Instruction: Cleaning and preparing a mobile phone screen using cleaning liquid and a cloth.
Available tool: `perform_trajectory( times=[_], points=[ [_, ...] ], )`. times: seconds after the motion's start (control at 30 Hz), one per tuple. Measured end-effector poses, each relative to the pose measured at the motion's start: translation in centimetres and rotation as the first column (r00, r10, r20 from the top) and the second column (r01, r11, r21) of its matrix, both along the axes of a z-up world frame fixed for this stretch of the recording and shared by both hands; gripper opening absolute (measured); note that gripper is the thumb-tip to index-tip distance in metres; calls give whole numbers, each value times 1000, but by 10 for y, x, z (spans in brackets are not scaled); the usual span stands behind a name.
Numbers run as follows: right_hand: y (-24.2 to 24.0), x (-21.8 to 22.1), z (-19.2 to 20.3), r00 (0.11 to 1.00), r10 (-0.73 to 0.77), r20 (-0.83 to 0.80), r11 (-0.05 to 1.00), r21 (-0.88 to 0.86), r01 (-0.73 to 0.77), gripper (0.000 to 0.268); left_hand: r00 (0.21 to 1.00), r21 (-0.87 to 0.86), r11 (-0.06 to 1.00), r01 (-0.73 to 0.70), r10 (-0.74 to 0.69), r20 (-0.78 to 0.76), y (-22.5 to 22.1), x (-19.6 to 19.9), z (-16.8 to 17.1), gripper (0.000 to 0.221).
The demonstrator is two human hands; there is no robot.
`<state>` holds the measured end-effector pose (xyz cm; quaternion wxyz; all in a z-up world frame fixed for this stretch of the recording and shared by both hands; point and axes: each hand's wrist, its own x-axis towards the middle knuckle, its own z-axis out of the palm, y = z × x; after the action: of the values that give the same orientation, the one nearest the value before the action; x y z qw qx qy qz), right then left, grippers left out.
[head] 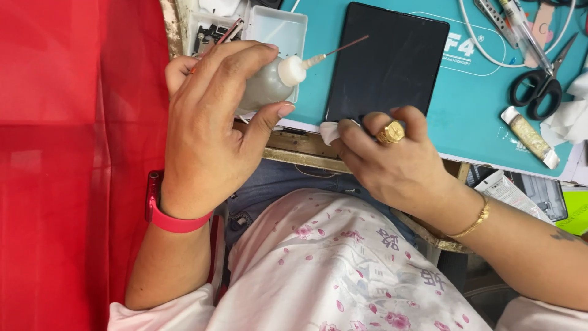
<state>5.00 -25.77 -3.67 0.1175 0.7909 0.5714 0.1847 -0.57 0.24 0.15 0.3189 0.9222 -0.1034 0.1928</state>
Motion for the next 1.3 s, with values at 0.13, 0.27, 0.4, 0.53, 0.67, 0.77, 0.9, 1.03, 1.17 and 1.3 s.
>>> perform_trajectory(
  times=[0.13,0.27,0.4,0.53,0.67,0.77,0.9,1.03,1.17,1.3],
  points=[
    [-14,-2,4,999,-31,34,997,-67,33,33,1000,-1,1000,-5,5,1,5,-5,1,34],
    [-5,-1,-3,997,1,76,1000,-6,0,32,1000,-34,999,10,-10,5,2,-2,2,34],
    [-21,0,-3,996,72,58,997,-20,-71,27,1000,-31,999,14,-14,11,5,-6,3,34],
    [-47,0,4,994,111,12,992,56,-112,39,1000,-52,999,10,-9,13,3,-5,-2,36],
    [-69,-4,6,572,147,-807,726,481,491,38,995,-3,995,98,-98,-5,-9,4,5,34],
    [-84,-3,-1,-91,635,-767,404,229,886,33,981,67,979,191,-192,20,-23,15,10,30],
    [-90,-4,-2,-278,868,-411,324,44,945,37,962,236,938,253,-269,38,-43,26,18,36],
    [-97,-4,-4,-266,876,-403,300,23,954,36,951,378,887,266,-306,50,-59,36,24,41],
    [-102,-3,-6,-231,864,-448,271,27,962,36,940,465,851,243,-326,105,-70,46,31,32],
    [-107,-1,-10,-209,837,-506,243,2,970,31,941,536,828,167,-296,164,-74,51,36,28]
  ],
)
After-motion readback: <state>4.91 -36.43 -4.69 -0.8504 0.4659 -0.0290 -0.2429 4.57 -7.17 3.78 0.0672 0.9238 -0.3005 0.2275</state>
